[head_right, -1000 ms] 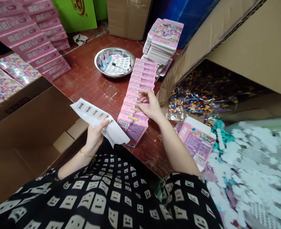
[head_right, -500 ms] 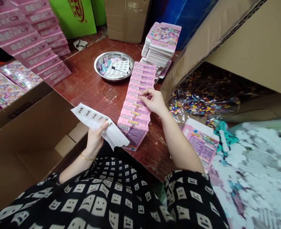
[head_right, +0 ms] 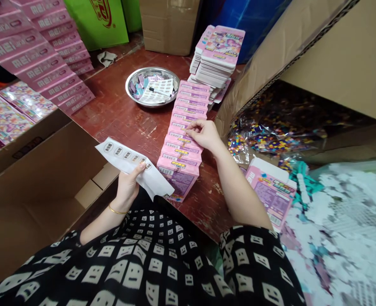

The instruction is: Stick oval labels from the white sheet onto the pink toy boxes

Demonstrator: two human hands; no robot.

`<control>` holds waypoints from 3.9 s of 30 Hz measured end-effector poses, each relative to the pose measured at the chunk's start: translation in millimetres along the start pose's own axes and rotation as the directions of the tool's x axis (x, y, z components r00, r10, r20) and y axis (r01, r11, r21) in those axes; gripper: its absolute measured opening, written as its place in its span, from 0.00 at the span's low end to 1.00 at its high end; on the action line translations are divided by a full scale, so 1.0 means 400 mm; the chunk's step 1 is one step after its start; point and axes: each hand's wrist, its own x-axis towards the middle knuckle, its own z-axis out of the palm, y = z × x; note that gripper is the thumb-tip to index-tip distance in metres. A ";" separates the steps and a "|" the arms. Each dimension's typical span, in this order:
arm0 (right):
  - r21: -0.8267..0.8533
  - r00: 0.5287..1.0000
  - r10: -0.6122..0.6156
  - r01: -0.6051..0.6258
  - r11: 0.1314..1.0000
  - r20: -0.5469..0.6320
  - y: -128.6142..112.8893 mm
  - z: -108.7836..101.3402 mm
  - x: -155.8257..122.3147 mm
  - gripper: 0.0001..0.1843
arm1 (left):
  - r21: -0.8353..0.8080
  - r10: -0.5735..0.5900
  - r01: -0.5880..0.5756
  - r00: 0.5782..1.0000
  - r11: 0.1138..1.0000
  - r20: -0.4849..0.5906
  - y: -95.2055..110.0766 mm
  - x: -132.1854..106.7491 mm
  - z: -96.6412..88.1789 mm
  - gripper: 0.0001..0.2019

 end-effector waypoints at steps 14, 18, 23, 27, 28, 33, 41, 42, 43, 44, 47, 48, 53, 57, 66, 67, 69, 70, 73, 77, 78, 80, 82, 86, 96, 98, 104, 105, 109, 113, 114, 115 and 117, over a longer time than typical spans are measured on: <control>0.133 0.986 -0.138 0.125 0.983 0.093 -0.211 0.140 -0.286 0.09 | -0.021 -0.062 0.064 0.996 0.998 0.066 0.010 -0.051 0.015 0.21; 0.052 0.977 -0.178 0.173 0.984 0.115 -0.228 0.162 -0.336 0.09 | 0.098 0.055 -0.067 0.990 0.993 0.126 0.036 -0.036 -0.017 0.19; -0.272 0.896 -0.441 0.438 0.857 0.057 -0.253 0.093 -0.351 0.06 | 0.187 0.418 -0.457 0.883 0.869 0.215 0.158 -0.015 -0.050 0.39; -0.275 0.812 -0.544 0.583 0.764 0.210 -0.312 0.067 -0.401 0.08 | 0.308 0.410 -0.550 0.811 0.776 0.417 0.247 -0.038 -0.071 0.24; -0.258 0.805 -0.550 0.592 0.763 0.221 -0.325 0.064 -0.419 0.10 | 0.333 0.372 -0.552 0.800 0.764 0.471 0.262 -0.045 -0.080 0.20; -0.209 0.868 -0.468 0.494 0.844 0.165 -0.322 0.059 -0.484 0.07 | 0.452 0.045 -0.395 0.791 0.800 0.610 0.298 -0.059 -0.109 0.15; -0.198 0.960 -0.275 0.281 0.939 0.057 -0.228 0.091 -0.473 0.05 | 0.517 -0.066 -0.306 0.810 0.800 0.582 0.232 -0.064 -0.090 0.24; -0.159 0.972 -0.232 0.236 0.959 0.046 -0.223 0.093 -0.470 0.03 | 0.543 -0.080 -0.309 0.813 0.781 0.577 0.221 -0.062 -0.088 0.19; -0.114 0.983 -0.178 0.181 0.977 0.038 -0.220 0.095 -0.467 0.03 | 0.557 -0.084 -0.302 0.822 0.774 0.564 0.211 -0.059 -0.086 0.14; -0.068 0.991 -0.125 0.127 0.990 0.040 -0.219 0.096 -0.464 0.04 | 0.560 -0.077 -0.297 0.833 0.773 0.547 0.200 -0.055 -0.085 0.12; 0.011 0.995 -0.029 0.028 1.000 0.097 -0.217 0.094 -0.458 0.07 | 0.592 -0.017 -0.346 0.854 0.728 0.520 0.176 -0.044 -0.085 0.15; 0.008 0.993 -0.019 0.018 1.000 0.117 -0.217 0.094 -0.456 0.08 | 0.611 0.021 -0.385 0.857 0.692 0.515 0.170 -0.041 -0.085 0.17; -0.013 0.997 -0.005 0.006 1.000 0.080 -0.213 0.097 -0.462 0.09 | 0.595 0.160 -0.532 0.811 0.603 0.563 0.157 -0.036 -0.079 0.25; 0.035 0.990 -0.112 0.115 0.993 -0.089 -0.209 0.096 -0.467 0.05 | 0.569 0.149 -0.525 0.804 0.633 0.576 0.153 -0.032 -0.071 0.23; 0.153 0.981 -0.174 0.185 0.971 -0.083 -0.202 0.078 -0.458 0.31 | 0.459 0.283 -0.713 0.659 0.531 0.696 0.153 -0.039 -0.058 0.20; 0.124 0.980 -0.189 0.196 0.973 -0.070 -0.205 0.080 -0.458 0.32 | 0.439 0.285 -0.737 0.629 0.514 0.723 0.154 -0.042 -0.054 0.19; 0.114 0.972 -0.230 0.235 0.965 -0.055 -0.213 0.081 -0.454 0.29 | 0.416 0.298 -0.765 0.596 0.491 0.745 0.154 -0.045 -0.047 0.19; 0.132 0.969 -0.242 0.247 0.960 -0.056 -0.216 0.081 -0.449 0.27 | 0.408 0.312 -0.775 0.587 0.482 0.747 0.154 -0.045 -0.045 0.20; 0.192 0.977 -0.210 0.213 0.958 -0.036 -0.225 0.077 -0.429 0.31 | 0.401 0.360 -0.812 0.557 0.424 0.748 0.153 -0.041 -0.044 0.17; 0.216 0.977 -0.212 0.199 0.956 0.036 -0.232 0.086 -0.425 0.27 | 0.395 0.400 -0.850 0.516 0.347 0.758 0.158 -0.038 -0.045 0.11; 0.232 0.973 -0.228 0.214 0.949 0.034 -0.235 0.089 -0.429 0.25 | 0.396 0.401 -0.849 0.518 0.351 0.755 0.160 -0.037 -0.045 0.12; 0.286 0.961 -0.277 0.266 0.921 0.000 -0.241 0.088 -0.429 0.22 | 0.418 0.392 -0.826 0.553 0.379 0.735 0.161 -0.033 -0.045 0.14; 0.334 0.940 -0.329 0.338 0.880 -0.087 -0.238 0.070 -0.398 0.23 | 0.451 0.376 -0.790 0.601 0.416 0.705 0.159 -0.027 -0.046 0.18; 0.240 0.901 -0.297 0.379 0.894 -0.315 -0.177 -0.013 -0.208 0.20 | 0.507 0.320 -0.729 0.668 0.460 0.672 0.153 -0.014 -0.057 0.20; -0.025 0.985 -0.115 0.120 0.993 0.131 -0.010 -0.027 0.090 0.24 | 0.613 0.320 -0.626 0.777 0.481 0.543 0.166 0.003 -0.112 0.21; -0.125 0.980 -0.161 0.175 0.977 0.114 -0.001 -0.017 0.087 0.25 | 0.618 0.306 -0.619 0.781 0.485 0.544 0.165 0.008 -0.117 0.20; -0.260 0.967 -0.240 0.211 0.942 -0.086 0.023 -0.049 0.138 0.14 | 0.610 0.300 -0.628 0.773 0.483 0.559 0.161 0.021 -0.106 0.22; -0.267 0.977 -0.201 0.175 0.947 -0.072 0.027 -0.054 0.151 0.09 | 0.607 0.297 -0.630 0.771 0.484 0.563 0.161 0.023 -0.104 0.22; -0.287 0.998 -0.052 0.060 0.956 0.033 0.038 -0.050 0.189 0.04 | 0.602 0.310 -0.635 0.768 0.485 0.560 0.159 0.028 -0.096 0.21; -0.309 0.996 -0.088 0.080 0.948 -0.014 0.061 -0.033 0.196 0.10 | 0.609 0.304 -0.622 0.778 0.491 0.550 0.159 0.032 -0.092 0.21; -0.296 0.992 -0.114 0.096 0.950 -0.045 0.070 -0.034 0.196 0.17 | 0.604 0.303 -0.623 0.777 0.498 0.552 0.159 0.033 -0.091 0.21; -0.274 0.989 -0.135 0.112 0.955 -0.067 0.079 -0.039 0.195 0.25 | 0.597 0.302 -0.624 0.775 0.504 0.554 0.161 0.034 -0.090 0.21; -0.221 0.986 -0.146 0.125 0.967 -0.080 0.090 -0.055 0.191 0.40 | 0.589 0.297 -0.621 0.776 0.517 0.557 0.164 0.034 -0.088 0.22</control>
